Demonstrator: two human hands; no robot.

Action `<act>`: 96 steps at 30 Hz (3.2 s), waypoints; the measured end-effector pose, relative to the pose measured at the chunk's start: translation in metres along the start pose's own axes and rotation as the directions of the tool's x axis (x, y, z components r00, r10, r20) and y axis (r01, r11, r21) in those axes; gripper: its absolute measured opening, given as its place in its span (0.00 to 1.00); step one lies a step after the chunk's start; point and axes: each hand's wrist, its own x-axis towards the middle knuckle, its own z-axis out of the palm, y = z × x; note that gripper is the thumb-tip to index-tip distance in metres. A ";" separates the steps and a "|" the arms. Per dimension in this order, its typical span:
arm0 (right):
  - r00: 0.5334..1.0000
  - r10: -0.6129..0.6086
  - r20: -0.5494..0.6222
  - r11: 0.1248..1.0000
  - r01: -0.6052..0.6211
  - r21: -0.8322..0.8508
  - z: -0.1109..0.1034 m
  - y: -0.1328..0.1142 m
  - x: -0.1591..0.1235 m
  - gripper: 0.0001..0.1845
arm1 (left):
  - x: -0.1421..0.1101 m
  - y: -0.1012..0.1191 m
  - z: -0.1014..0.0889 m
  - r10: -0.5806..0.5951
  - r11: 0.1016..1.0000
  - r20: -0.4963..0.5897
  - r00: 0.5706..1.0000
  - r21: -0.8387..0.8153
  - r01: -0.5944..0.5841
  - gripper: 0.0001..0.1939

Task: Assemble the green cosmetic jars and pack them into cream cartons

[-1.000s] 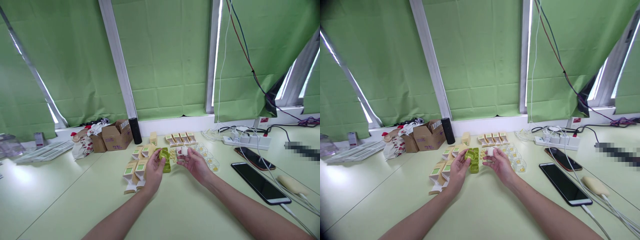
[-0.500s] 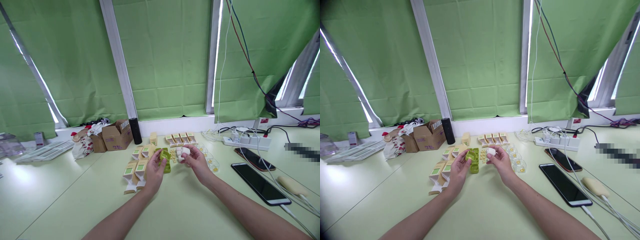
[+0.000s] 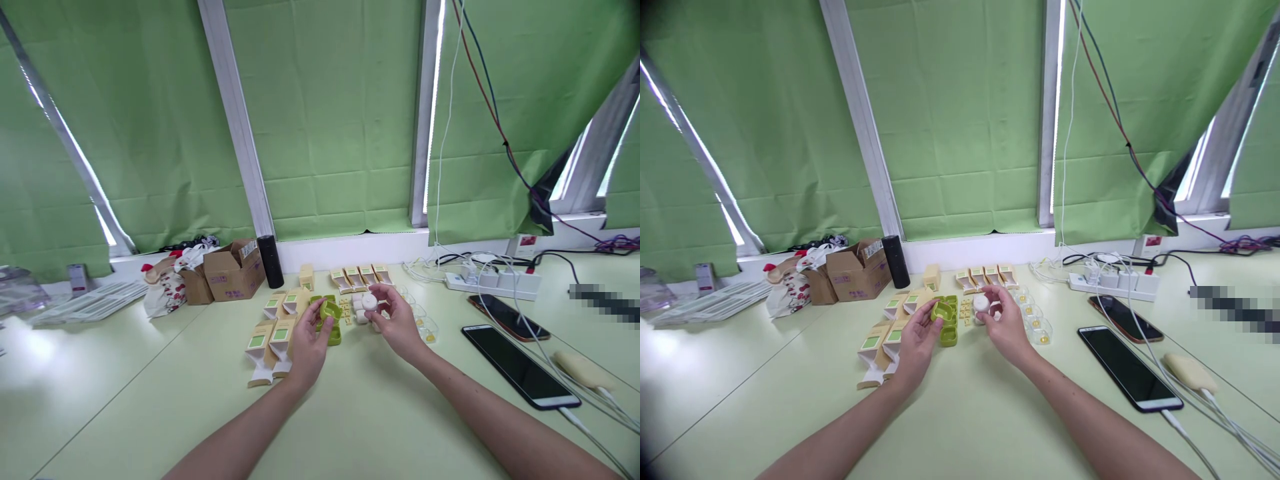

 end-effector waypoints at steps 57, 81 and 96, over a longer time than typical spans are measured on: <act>0.894 -0.234 0.383 0.561 0.446 -0.698 -0.008 0.012 -0.007 0.20 | -0.004 0.007 0.002 -0.005 0.992 0.141 0.990 -0.121 0.022 0.26; 0.856 -0.475 0.204 0.796 0.517 -0.315 0.020 0.007 -0.035 0.24 | -0.015 -0.002 0.008 -0.070 0.996 0.276 0.959 0.072 0.052 0.27; 0.873 -0.442 0.206 0.808 0.487 -0.331 0.018 0.001 -0.035 0.24 | -0.013 0.001 0.008 -0.038 0.985 0.225 0.974 0.171 -0.001 0.24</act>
